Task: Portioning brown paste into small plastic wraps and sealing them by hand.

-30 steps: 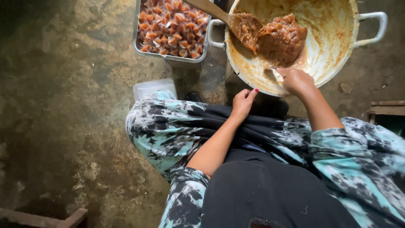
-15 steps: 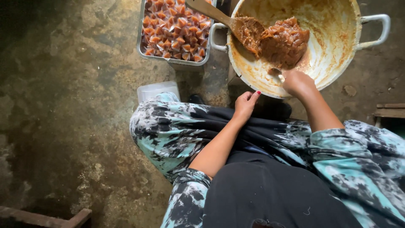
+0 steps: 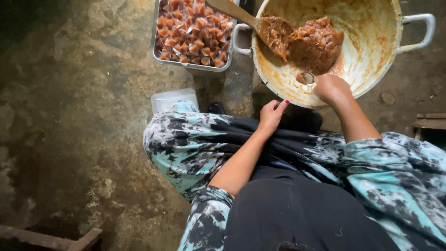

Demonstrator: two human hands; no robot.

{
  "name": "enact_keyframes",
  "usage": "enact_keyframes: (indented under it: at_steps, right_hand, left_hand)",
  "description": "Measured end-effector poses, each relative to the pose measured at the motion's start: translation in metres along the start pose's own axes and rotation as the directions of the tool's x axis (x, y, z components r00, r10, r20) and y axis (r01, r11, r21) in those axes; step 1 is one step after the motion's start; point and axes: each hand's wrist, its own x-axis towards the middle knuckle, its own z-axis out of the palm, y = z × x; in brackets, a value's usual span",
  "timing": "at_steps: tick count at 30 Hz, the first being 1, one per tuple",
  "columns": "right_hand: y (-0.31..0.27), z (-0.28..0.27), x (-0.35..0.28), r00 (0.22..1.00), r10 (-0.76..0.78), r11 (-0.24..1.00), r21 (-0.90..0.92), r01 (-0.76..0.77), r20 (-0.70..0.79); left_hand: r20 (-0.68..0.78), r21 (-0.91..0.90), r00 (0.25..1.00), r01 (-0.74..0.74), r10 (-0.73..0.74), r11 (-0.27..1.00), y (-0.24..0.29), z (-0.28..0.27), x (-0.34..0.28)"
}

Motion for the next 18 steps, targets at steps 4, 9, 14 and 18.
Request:
enact_keyframes:
  at_steps: [4,9,14,18]
  right_hand:
    - [0.024,0.040,0.063,1.000,-0.006,0.994,0.107,0.006,0.000]
    - [0.044,0.048,0.044,0.988,-0.150,0.706,0.696,0.128,-0.029]
    - [0.029,0.014,-0.009,0.894,-0.347,0.937,-0.130,0.323,-0.282]
    - [0.010,0.039,-0.005,0.892,-0.378,0.912,-0.269,0.311,-0.250]
  left_hand:
    - [0.014,0.011,1.000,-0.026,0.026,1.000,0.003,-0.004,0.004]
    - [0.005,0.060,1.000,-0.023,0.022,0.998,0.006,-0.006,-0.002]
    - [-0.003,0.089,1.000,-0.021,0.021,0.996,0.009,-0.009,-0.009]
    - [-0.015,0.070,1.000,-0.021,0.023,0.997,0.018,-0.012,-0.009]
